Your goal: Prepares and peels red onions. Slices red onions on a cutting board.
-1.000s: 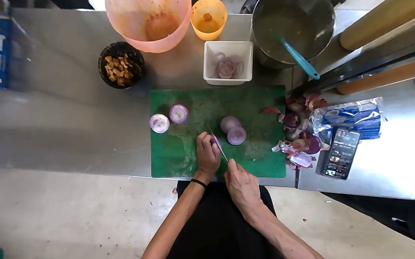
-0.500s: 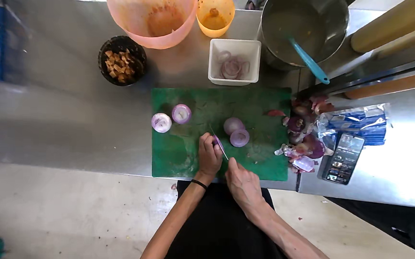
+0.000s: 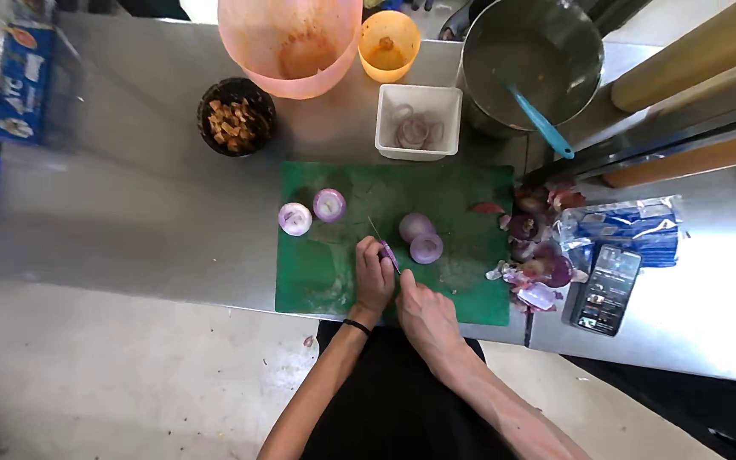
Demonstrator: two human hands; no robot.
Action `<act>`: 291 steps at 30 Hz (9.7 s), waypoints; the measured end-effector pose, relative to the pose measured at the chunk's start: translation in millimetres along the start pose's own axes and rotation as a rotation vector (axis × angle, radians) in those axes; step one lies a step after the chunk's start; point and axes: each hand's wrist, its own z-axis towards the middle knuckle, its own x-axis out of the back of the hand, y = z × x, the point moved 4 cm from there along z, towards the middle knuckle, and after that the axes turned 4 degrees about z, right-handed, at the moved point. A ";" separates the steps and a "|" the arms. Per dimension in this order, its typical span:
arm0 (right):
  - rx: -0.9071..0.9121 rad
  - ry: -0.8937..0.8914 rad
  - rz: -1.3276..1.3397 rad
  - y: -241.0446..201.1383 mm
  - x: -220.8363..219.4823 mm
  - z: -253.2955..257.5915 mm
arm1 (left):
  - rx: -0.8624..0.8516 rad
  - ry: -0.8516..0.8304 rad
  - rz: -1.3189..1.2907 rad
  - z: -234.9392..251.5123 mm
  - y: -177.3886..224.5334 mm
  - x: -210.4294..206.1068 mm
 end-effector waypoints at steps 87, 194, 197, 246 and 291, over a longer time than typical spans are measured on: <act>0.001 0.160 0.056 9.4 -34.0 -9.0 | 0.038 0.047 -0.076 10.2 -9.8 -3.0; -0.016 0.109 0.017 13.2 -32.0 10.0 | -0.280 -0.209 0.049 36.8 -20.0 1.5; -0.007 0.114 0.047 9.3 -32.3 14.6 | -0.246 -0.217 0.057 36.1 -19.2 3.7; 0.085 0.125 -0.139 96.2 -59.6 -84.6 | -0.460 -0.434 0.089 54.5 38.3 -21.3; -0.011 0.127 0.417 101.7 -32.5 -56.8 | 0.170 -0.519 -0.927 59.7 19.7 101.9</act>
